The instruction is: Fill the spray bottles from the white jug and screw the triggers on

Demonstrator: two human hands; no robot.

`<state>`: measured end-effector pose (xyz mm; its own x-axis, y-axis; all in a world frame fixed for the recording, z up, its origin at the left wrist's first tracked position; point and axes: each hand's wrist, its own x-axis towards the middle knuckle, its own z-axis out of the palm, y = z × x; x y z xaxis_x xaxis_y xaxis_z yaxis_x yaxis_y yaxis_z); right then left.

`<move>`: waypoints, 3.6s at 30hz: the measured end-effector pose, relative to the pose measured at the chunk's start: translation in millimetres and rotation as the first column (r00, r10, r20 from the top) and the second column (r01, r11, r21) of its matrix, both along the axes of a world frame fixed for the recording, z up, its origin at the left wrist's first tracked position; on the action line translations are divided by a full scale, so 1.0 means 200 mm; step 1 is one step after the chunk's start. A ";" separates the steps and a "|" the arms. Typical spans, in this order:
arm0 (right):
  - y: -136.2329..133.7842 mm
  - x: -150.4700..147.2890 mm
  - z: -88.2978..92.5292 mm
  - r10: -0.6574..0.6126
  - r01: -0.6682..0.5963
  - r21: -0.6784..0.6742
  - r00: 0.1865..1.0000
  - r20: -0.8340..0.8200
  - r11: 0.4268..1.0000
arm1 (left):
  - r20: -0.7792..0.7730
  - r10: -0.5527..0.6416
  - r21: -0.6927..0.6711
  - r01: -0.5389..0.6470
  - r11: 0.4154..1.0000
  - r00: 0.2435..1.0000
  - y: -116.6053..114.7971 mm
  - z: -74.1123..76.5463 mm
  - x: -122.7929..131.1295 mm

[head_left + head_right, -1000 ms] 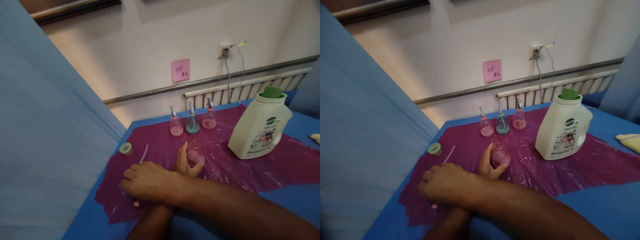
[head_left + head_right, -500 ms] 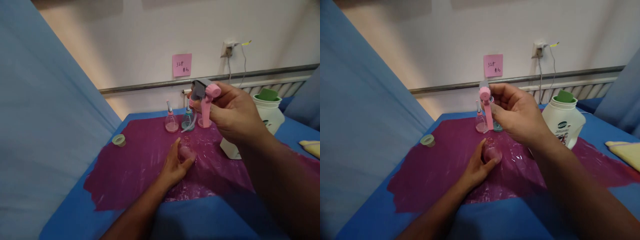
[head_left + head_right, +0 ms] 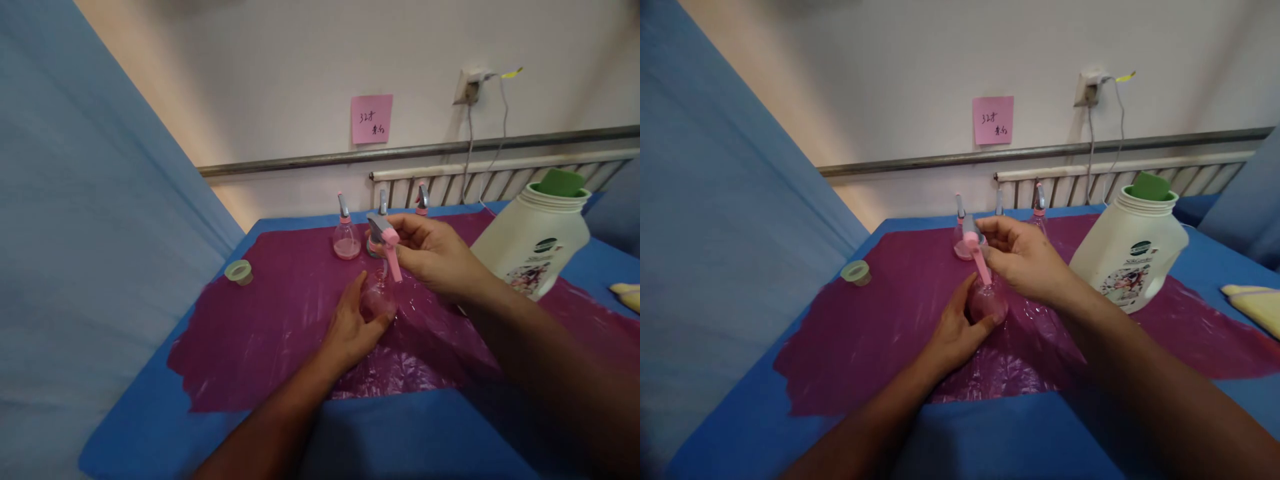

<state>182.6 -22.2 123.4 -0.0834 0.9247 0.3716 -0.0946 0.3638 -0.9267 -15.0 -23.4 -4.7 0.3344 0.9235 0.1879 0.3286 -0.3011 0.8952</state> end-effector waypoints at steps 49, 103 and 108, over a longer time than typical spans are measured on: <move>0.04 -0.14 -0.52 -0.148 0.133 -0.077 0.957 -0.251 0.988 | 0.053 -0.163 0.266 0.144 0.953 0.985 0.01 -0.01 -0.03; 0.00 -0.06 -0.52 -0.263 0.260 0.085 0.965 0.024 0.962 | -0.039 -0.054 0.223 0.062 0.973 0.998 -0.02 0.08 0.03; 0.00 -0.08 -0.53 -0.223 0.223 0.052 0.975 -0.013 0.973 | -0.030 -0.061 0.204 0.066 0.977 0.998 -0.01 0.08 0.04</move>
<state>166.4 -22.0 18.2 0.1252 0.8987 0.4203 -0.0120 0.4250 -0.9051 -7.7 -24.9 11.5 0.3975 0.8430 0.3623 0.3233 -0.4982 0.8045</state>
